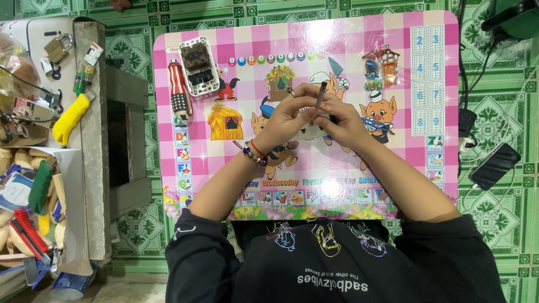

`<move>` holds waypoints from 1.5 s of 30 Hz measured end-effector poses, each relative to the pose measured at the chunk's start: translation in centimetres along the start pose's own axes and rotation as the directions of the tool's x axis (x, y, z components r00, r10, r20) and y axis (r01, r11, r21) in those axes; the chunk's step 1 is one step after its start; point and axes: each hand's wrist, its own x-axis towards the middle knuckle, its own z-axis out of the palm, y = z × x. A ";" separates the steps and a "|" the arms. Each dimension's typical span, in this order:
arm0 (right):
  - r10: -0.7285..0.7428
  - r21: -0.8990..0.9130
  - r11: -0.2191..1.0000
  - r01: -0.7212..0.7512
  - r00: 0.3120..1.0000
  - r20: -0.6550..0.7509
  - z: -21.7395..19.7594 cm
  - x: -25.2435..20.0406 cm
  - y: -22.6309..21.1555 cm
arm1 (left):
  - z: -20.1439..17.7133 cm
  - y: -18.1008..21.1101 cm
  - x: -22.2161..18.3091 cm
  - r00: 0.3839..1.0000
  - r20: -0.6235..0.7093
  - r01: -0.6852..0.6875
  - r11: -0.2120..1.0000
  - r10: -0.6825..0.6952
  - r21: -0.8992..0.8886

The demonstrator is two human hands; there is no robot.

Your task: The person disassembles an electrical outlet with a screwdriver to access its internal components.

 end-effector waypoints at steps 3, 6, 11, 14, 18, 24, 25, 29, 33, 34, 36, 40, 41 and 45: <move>0.030 0.009 0.999 -0.030 0.999 0.029 -0.5 -0.8 1.6 | 0.3 0.4 0.1 1.000 -0.009 0.008 1.000 -0.008 0.007; 0.046 0.026 0.999 -0.047 0.998 0.034 -0.5 -1.1 1.8 | 0.3 0.9 0.3 1.000 0.001 0.004 1.000 -0.004 0.010; 0.060 0.049 0.997 -0.061 0.998 0.010 -0.7 -1.7 2.2 | 0.4 0.6 0.2 1.000 -0.004 -0.005 1.000 0.005 -0.012; 0.099 0.094 0.991 -0.097 0.995 -0.010 -0.8 -2.4 2.4 | 0.3 0.7 0.1 1.000 -0.007 0.012 0.999 -0.012 -0.030; 0.086 0.082 0.993 -0.087 0.996 0.013 -1.1 -2.6 3.7 | 0.2 0.2 0.0 1.000 0.005 -0.015 1.000 0.015 0.008; 0.071 0.063 0.995 -0.073 0.997 0.033 -1.0 -1.9 2.7 | 0.1 -0.7 -0.3 1.000 0.018 -0.014 1.000 0.015 -0.002; 0.073 0.065 0.995 -0.076 0.996 0.042 -1.2 -1.9 2.7 | 0.2 -0.6 -0.2 1.000 0.023 -0.017 1.000 0.017 0.004; 0.079 0.080 0.993 -0.083 0.996 0.046 -1.3 -2.4 3.3 | 0.1 -0.2 -0.1 1.000 0.022 -0.019 1.000 0.019 0.020; 0.077 0.079 0.994 -0.081 0.995 0.056 -0.8 -1.6 1.4 | -0.2 0.0 0.1 0.999 0.034 -0.006 0.999 0.005 0.042; 0.081 0.097 0.991 -0.087 0.995 0.062 -0.7 -1.3 0.8 | -0.3 -0.3 0.1 0.999 0.039 -0.007 0.999 0.006 0.047; 0.097 0.092 0.991 -0.100 0.994 0.042 -0.3 -0.9 -0.3 | -0.2 -0.4 0.0 0.999 0.035 -0.011 0.999 0.009 0.053; 0.132 0.072 0.988 -0.134 0.991 0.034 -0.6 -1.6 1.0 | 0.0 -0.8 -0.1 1.000 0.005 -0.017 0.998 0.017 0.052; 0.132 0.072 0.988 -0.134 0.991 0.034 -0.8 -1.7 1.4 | 0.0 -0.7 -0.1 1.000 0.006 -0.017 0.998 0.017 0.052; 0.123 0.059 0.990 -0.127 0.990 0.069 -1.2 -1.7 1.8 | 0.0 -0.1 0.1 1.000 0.017 -0.024 0.999 0.023 0.023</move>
